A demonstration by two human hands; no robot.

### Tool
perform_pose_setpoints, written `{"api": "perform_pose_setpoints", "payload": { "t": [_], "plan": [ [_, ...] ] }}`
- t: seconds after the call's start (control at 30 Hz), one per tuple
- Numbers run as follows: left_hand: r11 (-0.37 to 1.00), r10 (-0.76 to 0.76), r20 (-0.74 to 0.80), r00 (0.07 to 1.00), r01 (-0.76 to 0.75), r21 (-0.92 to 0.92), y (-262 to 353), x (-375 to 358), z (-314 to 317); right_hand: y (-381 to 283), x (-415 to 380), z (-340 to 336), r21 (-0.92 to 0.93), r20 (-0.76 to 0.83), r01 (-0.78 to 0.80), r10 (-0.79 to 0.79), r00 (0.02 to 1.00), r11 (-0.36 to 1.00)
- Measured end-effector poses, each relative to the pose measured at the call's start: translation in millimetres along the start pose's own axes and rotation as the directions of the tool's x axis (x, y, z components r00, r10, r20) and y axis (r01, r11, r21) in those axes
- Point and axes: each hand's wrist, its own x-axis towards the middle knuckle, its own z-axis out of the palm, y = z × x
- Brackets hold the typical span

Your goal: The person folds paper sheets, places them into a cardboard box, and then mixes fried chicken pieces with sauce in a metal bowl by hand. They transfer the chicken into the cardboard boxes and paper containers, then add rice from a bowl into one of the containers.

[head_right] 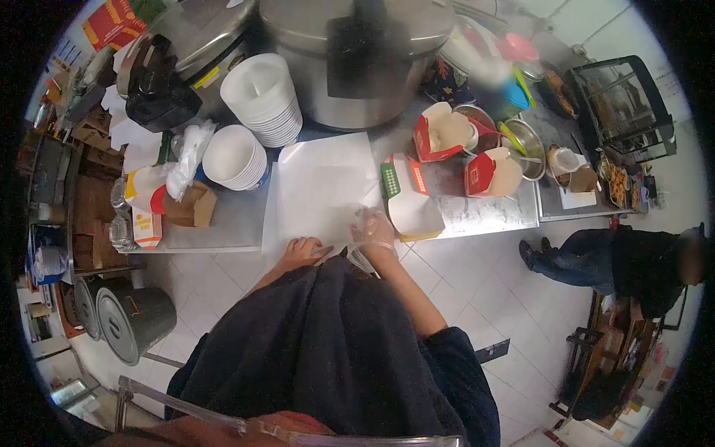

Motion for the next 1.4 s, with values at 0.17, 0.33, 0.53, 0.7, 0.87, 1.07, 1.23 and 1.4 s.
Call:
{"api": "perform_pose_setpoints", "payload": {
  "t": [0.17, 0.33, 0.53, 0.7, 0.87, 1.07, 1.23, 1.4],
  "plan": [
    [0.658, -0.086, 0.115, 0.990, 0.143, -0.739, -36, -21, -79, -15, -20, -2, 0.043, -0.144, 0.116, -0.109, 0.984, 0.992],
    [0.932, -0.105, -0.037, 0.994, 0.085, -0.353, -56, 9, -72, -26, -15, -9, -0.186, 0.071, 0.043, -0.030, 0.997, 0.982],
    [0.966, -0.055, -0.019, 0.998, 0.048, -0.255, -51, 26, -46, -49, -27, -24, -0.270, 0.069, 0.130, -0.115, 0.991, 0.954],
    [0.979, -0.061, -0.069, 0.996, 0.046, -0.200, -54, 28, -28, -58, -14, 11, -0.160, 0.064, 0.275, -0.268, 0.961, 0.948],
    [0.976, -0.064, -0.264, 0.963, 0.006, -0.216, -61, 18, -9, -52, 0, 59, -0.272, 0.040, 0.205, -0.202, 0.979, 0.940],
    [0.958, -0.076, -0.254, 0.964, 0.000, -0.286, -49, 20, -27, -72, -17, 19, -0.240, 0.184, 0.191, -0.148, 0.972, 0.952],
    [0.979, -0.080, -0.319, 0.944, 0.013, -0.205, -46, 22, -24, -61, -35, 12, -0.130, 0.079, 0.129, -0.119, 0.990, 0.983],
    [0.973, -0.132, -0.278, 0.951, 0.070, -0.222, -43, 12, -47, -48, -36, 15, -0.042, -0.030, 0.146, -0.147, 0.989, 0.988]
  ]
}}
